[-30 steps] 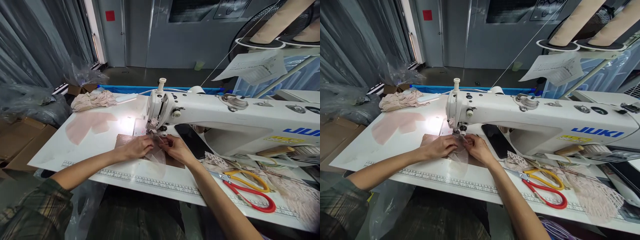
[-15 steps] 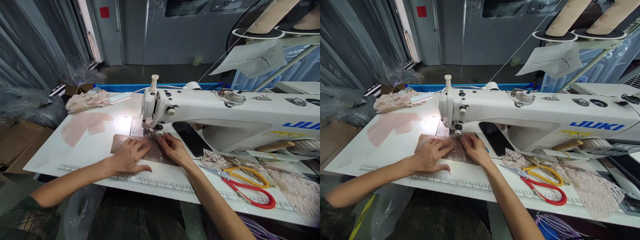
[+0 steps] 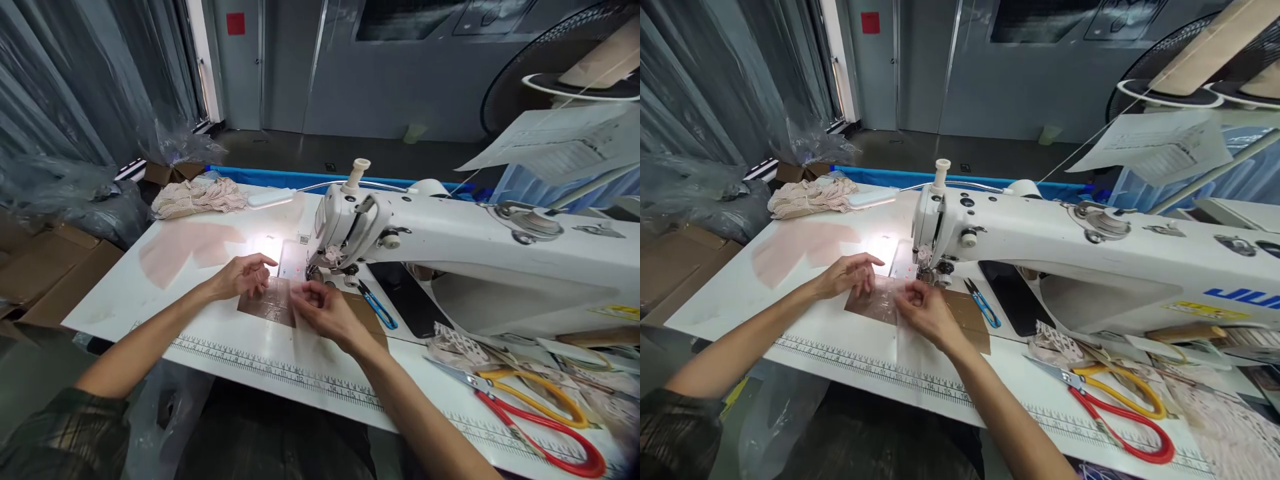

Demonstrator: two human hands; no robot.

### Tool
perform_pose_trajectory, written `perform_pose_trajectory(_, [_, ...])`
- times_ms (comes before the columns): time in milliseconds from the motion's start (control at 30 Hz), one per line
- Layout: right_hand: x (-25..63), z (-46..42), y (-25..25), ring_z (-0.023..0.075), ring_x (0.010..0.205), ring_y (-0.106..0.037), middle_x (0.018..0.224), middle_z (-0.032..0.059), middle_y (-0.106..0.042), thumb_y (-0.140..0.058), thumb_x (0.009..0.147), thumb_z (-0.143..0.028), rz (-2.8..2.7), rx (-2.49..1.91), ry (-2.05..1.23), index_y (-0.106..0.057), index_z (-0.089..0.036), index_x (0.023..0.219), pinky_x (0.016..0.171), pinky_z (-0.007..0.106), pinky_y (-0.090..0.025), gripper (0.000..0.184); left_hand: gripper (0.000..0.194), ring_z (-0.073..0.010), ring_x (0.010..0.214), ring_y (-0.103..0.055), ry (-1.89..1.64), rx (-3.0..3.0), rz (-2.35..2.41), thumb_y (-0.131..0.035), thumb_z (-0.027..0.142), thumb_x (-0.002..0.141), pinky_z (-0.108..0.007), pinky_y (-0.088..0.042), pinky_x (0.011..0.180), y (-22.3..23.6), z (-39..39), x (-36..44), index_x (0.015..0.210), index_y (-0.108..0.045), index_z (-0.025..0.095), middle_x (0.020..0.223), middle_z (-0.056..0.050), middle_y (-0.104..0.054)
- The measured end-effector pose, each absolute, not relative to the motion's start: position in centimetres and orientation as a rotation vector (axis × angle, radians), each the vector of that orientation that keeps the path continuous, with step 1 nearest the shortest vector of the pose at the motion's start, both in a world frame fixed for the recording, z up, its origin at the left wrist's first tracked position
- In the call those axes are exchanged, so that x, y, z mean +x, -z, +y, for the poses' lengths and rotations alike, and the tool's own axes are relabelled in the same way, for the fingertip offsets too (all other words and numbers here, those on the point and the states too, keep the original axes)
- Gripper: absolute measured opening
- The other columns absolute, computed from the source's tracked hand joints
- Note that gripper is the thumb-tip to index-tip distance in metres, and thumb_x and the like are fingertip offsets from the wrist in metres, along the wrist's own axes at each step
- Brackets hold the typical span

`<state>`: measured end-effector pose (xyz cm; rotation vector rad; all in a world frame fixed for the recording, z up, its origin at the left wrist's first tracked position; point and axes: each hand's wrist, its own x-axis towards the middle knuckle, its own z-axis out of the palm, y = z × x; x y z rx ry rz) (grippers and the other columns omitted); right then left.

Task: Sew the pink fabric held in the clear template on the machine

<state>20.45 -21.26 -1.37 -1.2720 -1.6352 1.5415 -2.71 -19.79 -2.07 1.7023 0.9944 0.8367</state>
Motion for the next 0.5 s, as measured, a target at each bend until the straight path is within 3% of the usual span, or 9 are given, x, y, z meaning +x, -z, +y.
perform_pose_trajectory(100, [18.2, -20.8, 1.2, 0.0123, 0.062, -0.059, 0.076, 0.0016, -0.062, -0.068, 0.078, -0.043, -1.545, -1.136, -1.699, -0.061, -0.017, 0.097, 0.054, 0.024, -0.049, 0.034, 0.076, -0.0148, 0.064, -0.063, -0.725, 1.575, 0.899, -0.052, 0.068, 0.083, -0.021, -0.049, 0.046, 2.3, -20.4, -2.9, 0.137, -0.041, 0.015, 0.088, -0.006, -0.063])
perform_pose_trajectory(233, [19.0, -20.0, 1.5, 0.0189, 0.078, -0.067, 0.083, 0.0058, -0.067, -0.058, 0.087, -0.048, -1.682, -1.085, -1.634, -0.061, -0.017, 0.106, 0.067, 0.032, -0.057, 0.036, 0.089, -0.0115, 0.059, -0.060, -0.600, 1.689, 1.123, -0.069, 0.056, 0.078, -0.022, -0.048, 0.051, 1.9, -21.1, -3.3, 0.146, -0.027, 0.019, 0.084, -0.001, -0.064])
perform_pose_trajectory(367, [22.3, -20.1, 2.2, 0.0195, 0.072, -0.066, 0.083, 0.0064, -0.069, -0.048, 0.095, -0.038, -2.120, -1.181, -0.990, -0.065, -0.018, 0.107, 0.067, 0.033, -0.056, 0.028, 0.078, -0.0117, 0.062, -0.061, -0.599, 1.803, 1.212, -0.070, 0.036, 0.080, -0.023, -0.050, 0.057, 1.9, -21.4, -3.0, 0.145, -0.031, 0.018, 0.085, -0.002, -0.067])
perform_pose_trajectory(500, [24.1, -21.1, 3.5, 0.0233, 0.092, -0.063, 0.102, 0.0123, -0.064, -0.043, 0.094, -0.020, -2.494, -0.905, -0.473, -0.064, -0.019, 0.119, 0.079, 0.038, -0.056, 0.032, 0.063, -0.0091, 0.052, -0.058, -0.672, 1.739, 1.291, -0.061, 0.023, 0.083, -0.020, -0.048, 0.048, 2.2, -21.6, -2.3, 0.140, -0.036, 0.018, 0.080, 0.001, -0.066])
